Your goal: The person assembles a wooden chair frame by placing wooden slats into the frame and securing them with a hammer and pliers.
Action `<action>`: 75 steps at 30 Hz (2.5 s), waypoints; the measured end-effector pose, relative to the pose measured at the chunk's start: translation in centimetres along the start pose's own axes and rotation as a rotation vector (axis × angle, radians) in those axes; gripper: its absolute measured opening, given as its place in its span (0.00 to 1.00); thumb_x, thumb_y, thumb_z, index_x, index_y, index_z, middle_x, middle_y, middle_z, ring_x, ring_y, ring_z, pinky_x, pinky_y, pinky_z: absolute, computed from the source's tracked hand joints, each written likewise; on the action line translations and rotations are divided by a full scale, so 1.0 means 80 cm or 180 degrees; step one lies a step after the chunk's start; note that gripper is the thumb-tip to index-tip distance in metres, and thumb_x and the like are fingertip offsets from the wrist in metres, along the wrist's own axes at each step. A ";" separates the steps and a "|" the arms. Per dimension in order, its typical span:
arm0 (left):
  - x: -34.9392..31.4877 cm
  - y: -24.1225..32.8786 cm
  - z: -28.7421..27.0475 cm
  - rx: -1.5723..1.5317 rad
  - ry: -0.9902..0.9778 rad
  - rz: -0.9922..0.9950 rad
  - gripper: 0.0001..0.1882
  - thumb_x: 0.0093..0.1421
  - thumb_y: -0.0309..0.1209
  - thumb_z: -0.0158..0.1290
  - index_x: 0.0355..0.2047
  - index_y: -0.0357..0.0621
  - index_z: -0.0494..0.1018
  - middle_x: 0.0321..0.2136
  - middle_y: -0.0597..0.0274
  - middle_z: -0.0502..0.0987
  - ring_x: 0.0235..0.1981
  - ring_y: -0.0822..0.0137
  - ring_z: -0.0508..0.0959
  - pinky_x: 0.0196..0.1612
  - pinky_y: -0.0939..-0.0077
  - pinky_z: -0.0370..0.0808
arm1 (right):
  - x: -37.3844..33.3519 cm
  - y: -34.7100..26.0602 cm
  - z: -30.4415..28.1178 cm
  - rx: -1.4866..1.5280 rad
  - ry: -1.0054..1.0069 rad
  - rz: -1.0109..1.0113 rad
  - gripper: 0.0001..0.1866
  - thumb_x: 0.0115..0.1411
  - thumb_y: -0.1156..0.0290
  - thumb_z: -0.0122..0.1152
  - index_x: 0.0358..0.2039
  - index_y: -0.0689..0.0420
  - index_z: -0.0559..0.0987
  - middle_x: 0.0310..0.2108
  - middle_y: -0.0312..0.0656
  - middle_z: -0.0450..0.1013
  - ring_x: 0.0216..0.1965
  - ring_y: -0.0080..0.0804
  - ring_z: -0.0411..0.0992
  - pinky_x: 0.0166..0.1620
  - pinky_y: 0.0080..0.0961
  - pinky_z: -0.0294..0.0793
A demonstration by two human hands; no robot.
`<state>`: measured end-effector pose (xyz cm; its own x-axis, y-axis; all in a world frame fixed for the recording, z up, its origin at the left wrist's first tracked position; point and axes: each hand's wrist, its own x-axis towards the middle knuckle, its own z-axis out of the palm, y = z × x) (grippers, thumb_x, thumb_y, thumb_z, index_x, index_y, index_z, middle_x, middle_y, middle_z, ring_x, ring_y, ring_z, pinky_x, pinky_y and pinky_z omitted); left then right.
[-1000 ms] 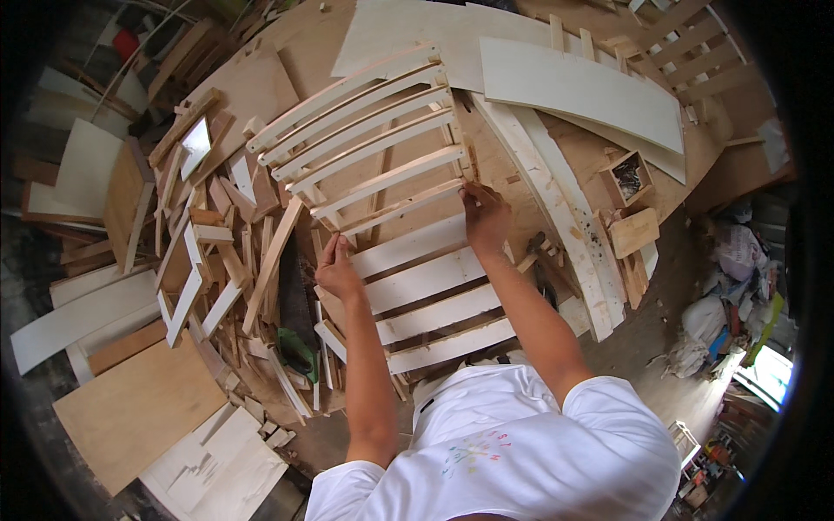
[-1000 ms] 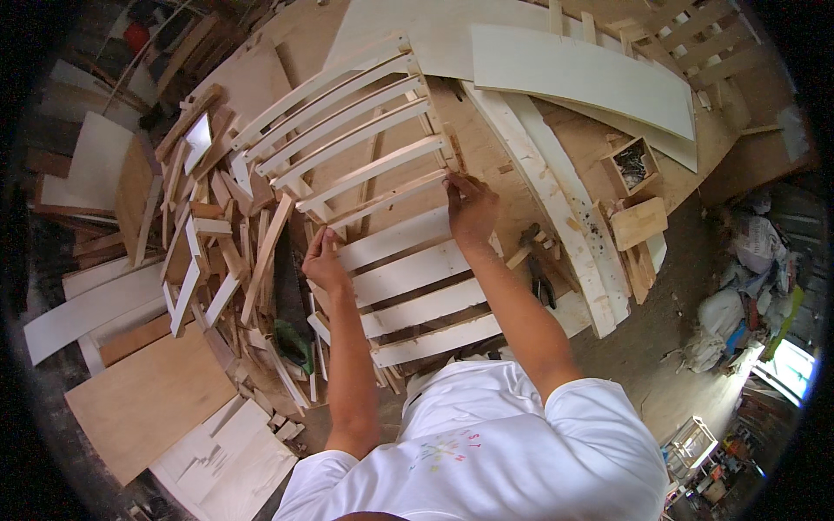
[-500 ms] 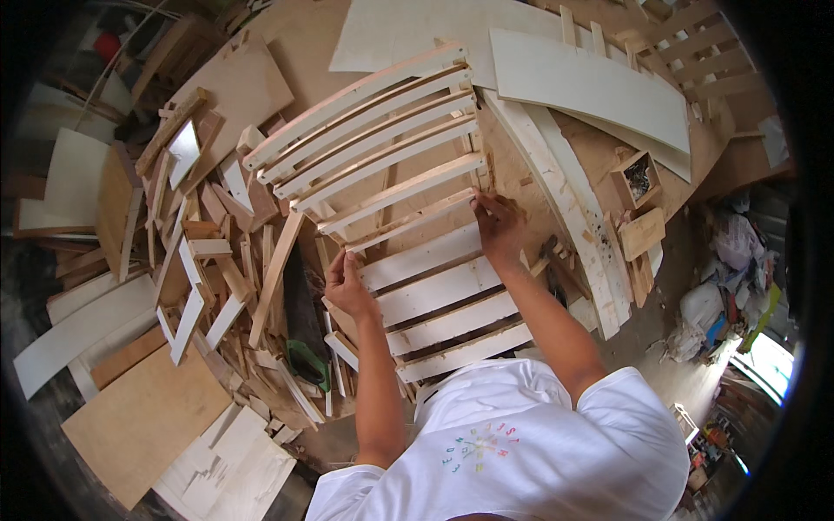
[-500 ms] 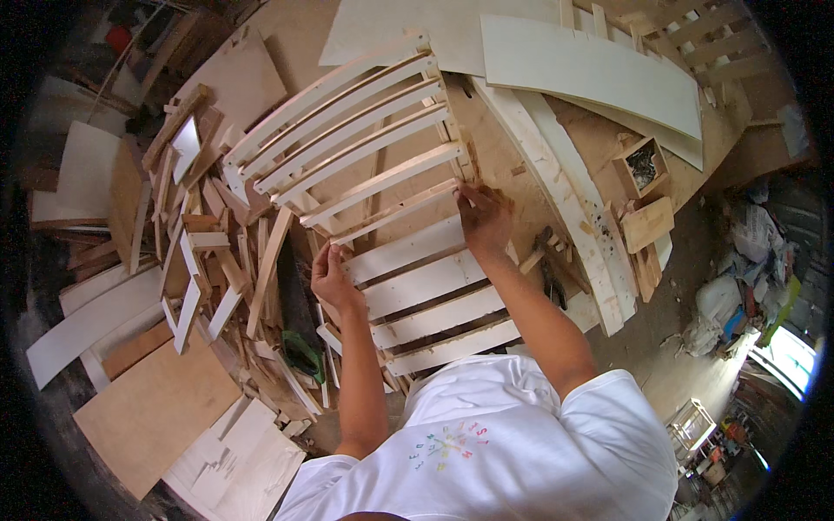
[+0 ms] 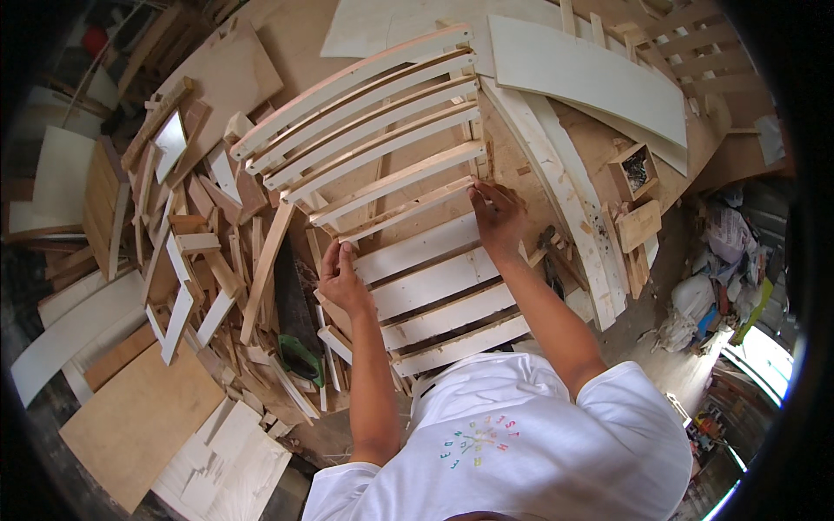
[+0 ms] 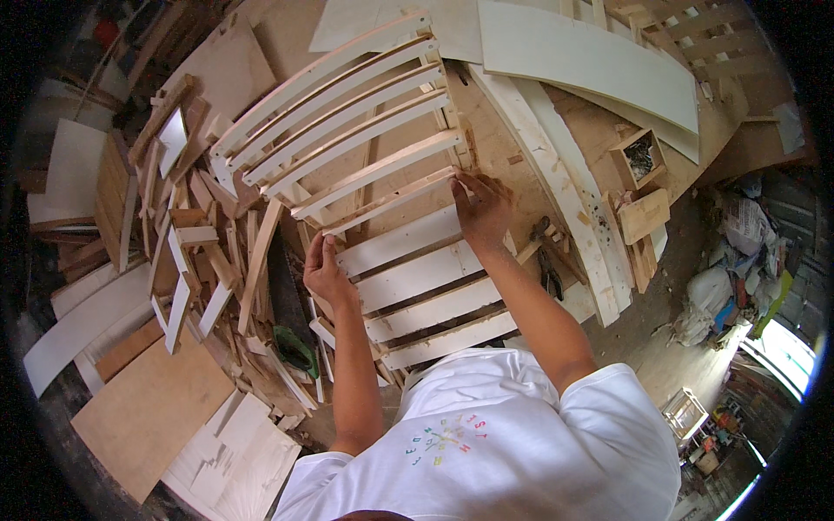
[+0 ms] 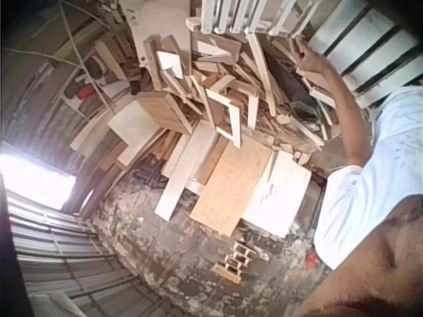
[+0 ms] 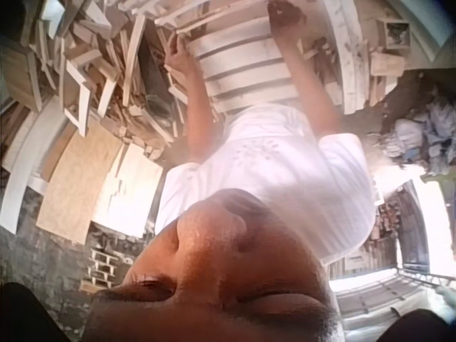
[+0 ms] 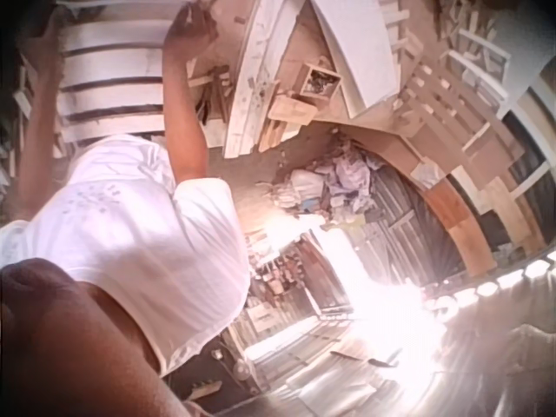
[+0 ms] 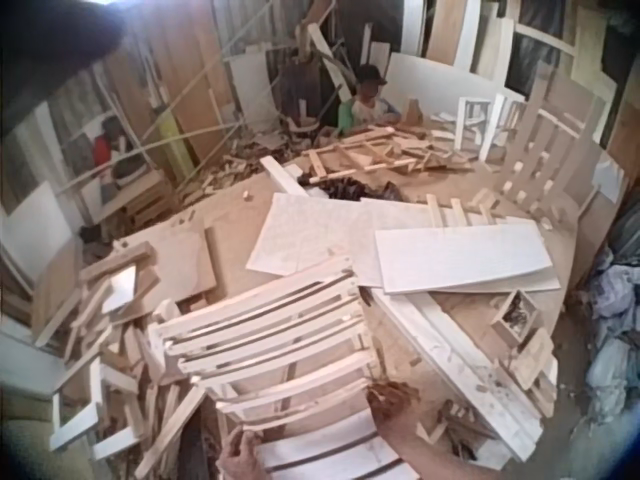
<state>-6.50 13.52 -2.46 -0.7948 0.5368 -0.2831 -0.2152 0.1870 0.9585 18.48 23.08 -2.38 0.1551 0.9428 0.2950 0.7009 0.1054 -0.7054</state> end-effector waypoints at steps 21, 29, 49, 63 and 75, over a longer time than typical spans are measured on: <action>-0.002 0.000 0.008 0.0305 0.0055 0.0169 0.18 0.63 0.31 0.67 0.50 0.31 0.82 0.39 0.56 0.86 0.39 0.70 0.83 0.47 0.78 0.79 | 0.001 0.001 0.002 0.0041 0.0181 -0.0056 0.07 0.61 0.69 0.70 0.40 0.52 0.89 0.34 0.39 0.83 0.33 0.35 0.80 0.39 0.30 0.77; 0.000 -0.004 0.000 0.0372 -0.0009 0.0196 0.15 0.64 0.28 0.66 0.48 0.31 0.83 0.39 0.55 0.86 0.39 0.72 0.83 0.45 0.79 0.80 | -0.002 -0.005 -0.002 0.0149 0.0186 0.0026 0.07 0.61 0.69 0.70 0.39 0.52 0.88 0.34 0.40 0.83 0.32 0.36 0.81 0.38 0.32 0.78; -0.120 0.028 -0.198 0.0011 0.0281 0.0458 0.18 0.68 0.33 0.62 0.54 0.35 0.80 0.40 0.59 0.85 0.38 0.72 0.84 0.33 0.80 0.80 | -0.150 -0.103 -0.067 0.1351 -0.0699 0.0140 0.15 0.63 0.67 0.70 0.47 0.60 0.84 0.41 0.43 0.82 0.38 0.31 0.82 0.45 0.28 0.80; -0.188 -0.080 -0.536 0.1165 0.0524 0.0243 0.16 0.58 0.25 0.66 0.48 0.40 0.82 0.42 0.59 0.83 0.41 0.62 0.83 0.46 0.67 0.80 | -0.373 -0.214 0.034 0.2518 -0.2710 0.1832 0.17 0.67 0.73 0.66 0.52 0.62 0.71 0.44 0.44 0.74 0.40 0.32 0.82 0.40 0.26 0.88; -0.141 -0.091 -0.595 0.2533 0.0008 0.1162 0.15 0.56 0.25 0.64 0.44 0.43 0.77 0.45 0.53 0.77 0.46 0.45 0.78 0.48 0.53 0.76 | -0.417 -0.227 0.015 0.2702 -0.1828 0.1881 0.17 0.67 0.72 0.65 0.53 0.60 0.72 0.40 0.41 0.76 0.36 0.29 0.81 0.38 0.23 0.84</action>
<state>-23.00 -33.09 -4.70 -0.7381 0.6736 0.0379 0.5123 0.5229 0.6813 -0.25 -9.93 -0.16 -0.1875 0.8969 -0.4006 -0.0950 -0.4225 -0.9014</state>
